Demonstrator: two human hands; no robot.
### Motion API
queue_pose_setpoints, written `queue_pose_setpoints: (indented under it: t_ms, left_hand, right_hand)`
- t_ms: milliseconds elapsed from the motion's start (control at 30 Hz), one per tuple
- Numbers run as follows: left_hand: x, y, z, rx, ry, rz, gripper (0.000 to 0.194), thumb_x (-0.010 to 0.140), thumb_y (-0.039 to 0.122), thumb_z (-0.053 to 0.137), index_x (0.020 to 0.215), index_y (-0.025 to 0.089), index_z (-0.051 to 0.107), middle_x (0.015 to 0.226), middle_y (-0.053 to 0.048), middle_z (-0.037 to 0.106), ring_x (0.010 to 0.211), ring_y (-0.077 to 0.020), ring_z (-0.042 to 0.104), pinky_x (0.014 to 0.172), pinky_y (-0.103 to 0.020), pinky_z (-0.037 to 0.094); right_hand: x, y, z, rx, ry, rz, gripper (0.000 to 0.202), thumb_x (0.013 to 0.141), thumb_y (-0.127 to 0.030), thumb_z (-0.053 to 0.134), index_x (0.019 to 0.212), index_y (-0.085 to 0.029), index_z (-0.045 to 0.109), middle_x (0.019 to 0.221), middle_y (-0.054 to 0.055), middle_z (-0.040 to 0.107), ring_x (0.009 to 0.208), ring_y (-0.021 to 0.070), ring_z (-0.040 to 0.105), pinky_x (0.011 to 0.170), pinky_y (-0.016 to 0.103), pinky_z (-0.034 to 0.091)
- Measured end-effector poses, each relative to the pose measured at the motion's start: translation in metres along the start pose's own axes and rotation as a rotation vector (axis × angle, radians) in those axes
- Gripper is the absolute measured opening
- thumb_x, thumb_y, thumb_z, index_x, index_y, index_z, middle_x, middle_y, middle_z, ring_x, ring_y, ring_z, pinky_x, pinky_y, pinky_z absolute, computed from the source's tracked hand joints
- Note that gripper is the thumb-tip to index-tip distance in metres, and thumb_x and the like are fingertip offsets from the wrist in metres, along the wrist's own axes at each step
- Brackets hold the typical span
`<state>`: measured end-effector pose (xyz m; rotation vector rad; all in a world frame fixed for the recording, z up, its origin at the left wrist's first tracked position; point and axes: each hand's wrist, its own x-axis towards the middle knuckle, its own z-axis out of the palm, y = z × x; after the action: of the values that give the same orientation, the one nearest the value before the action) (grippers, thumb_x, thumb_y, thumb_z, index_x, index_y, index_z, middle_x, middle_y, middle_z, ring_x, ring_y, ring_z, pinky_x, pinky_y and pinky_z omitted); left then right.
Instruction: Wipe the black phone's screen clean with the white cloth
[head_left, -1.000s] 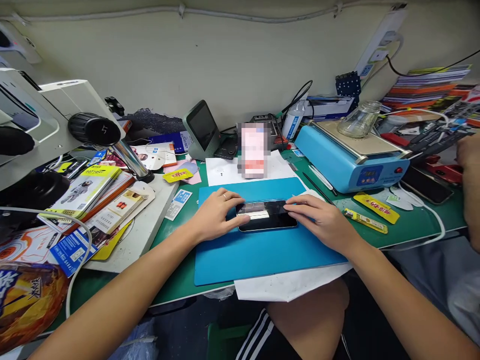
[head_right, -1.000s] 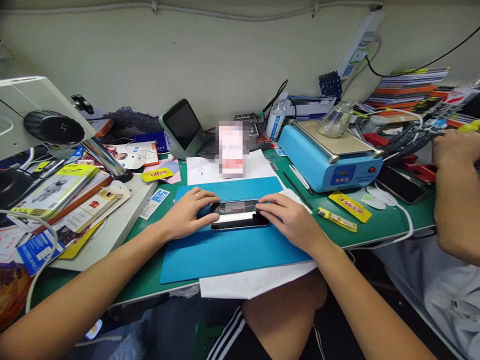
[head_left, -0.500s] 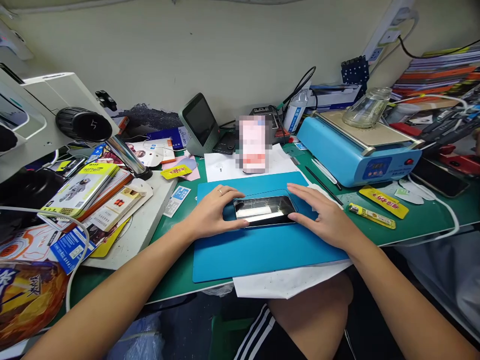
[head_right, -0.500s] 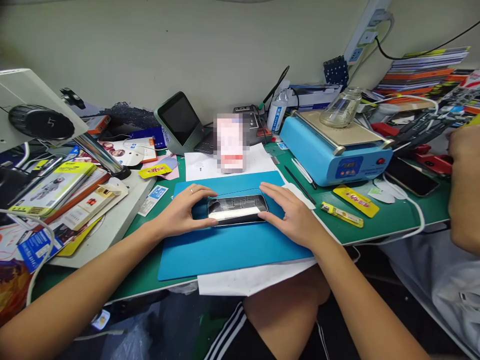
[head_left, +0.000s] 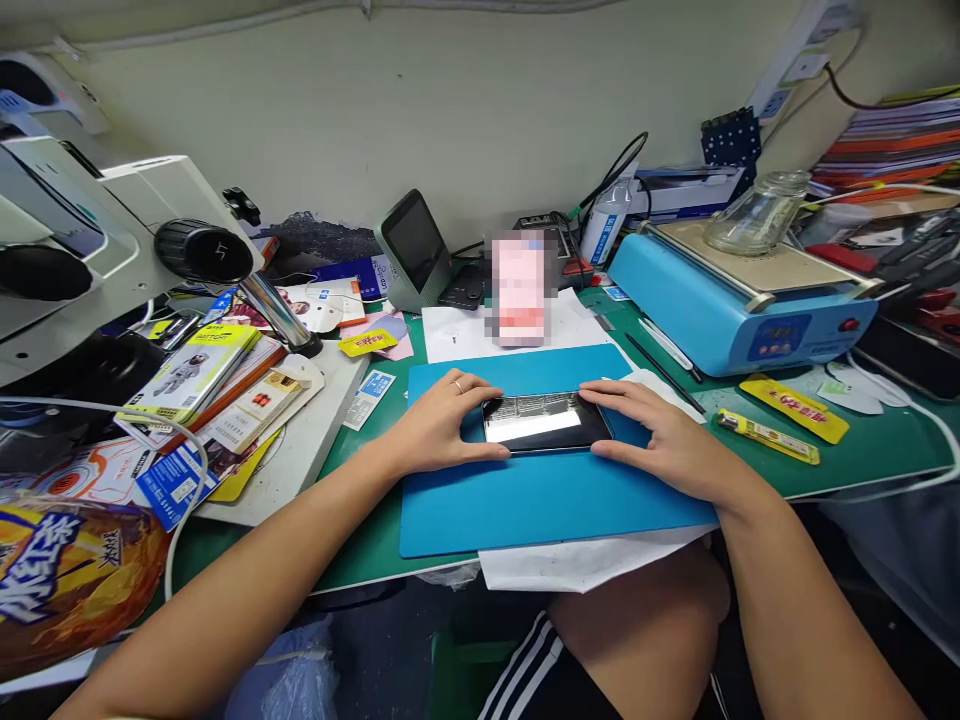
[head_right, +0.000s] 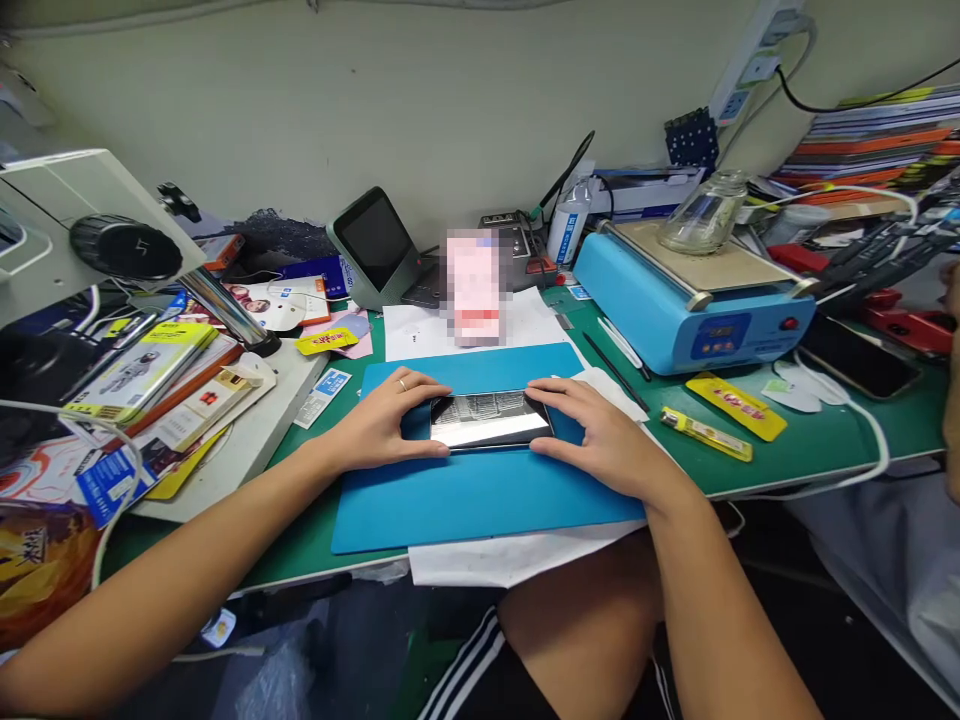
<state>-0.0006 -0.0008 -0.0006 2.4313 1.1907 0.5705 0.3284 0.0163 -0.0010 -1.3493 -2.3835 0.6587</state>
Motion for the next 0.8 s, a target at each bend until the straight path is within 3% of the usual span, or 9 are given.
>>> queue_pose_setpoints:
  t_ms: [467,800]
  left_hand:
    - [0.0026,0.0028,-0.0034,0.070,-0.006,-0.019,0.074,0.080,0.069,0.070,0.134,0.019,0.063,0.124,-0.012,0.062,0.112,-0.0304,0.054,0.099,-0.047,0.048]
    - [0.0019,0.0024,-0.0024,0.053,0.001,-0.031,0.071,0.080,0.067,0.072,0.133,0.020,0.064,0.124,-0.012,0.063,0.113,-0.0302,0.053,0.099,-0.047,0.048]
  right_hand:
    - [0.0042,0.0063,0.0015,0.004,-0.001,-0.029,0.064,0.084,-0.065,0.065,0.142,-0.038,0.059,0.153,0.005,0.054,0.140,0.0386,0.047,0.113,0.059,0.044]
    - [0.0066,0.0007,-0.0010,0.038,-0.032,0.011,0.066,0.083,-0.066,0.065,0.140,-0.035,0.061,0.152,0.007,0.053,0.141,0.0382,0.046,0.109,0.057,0.048]
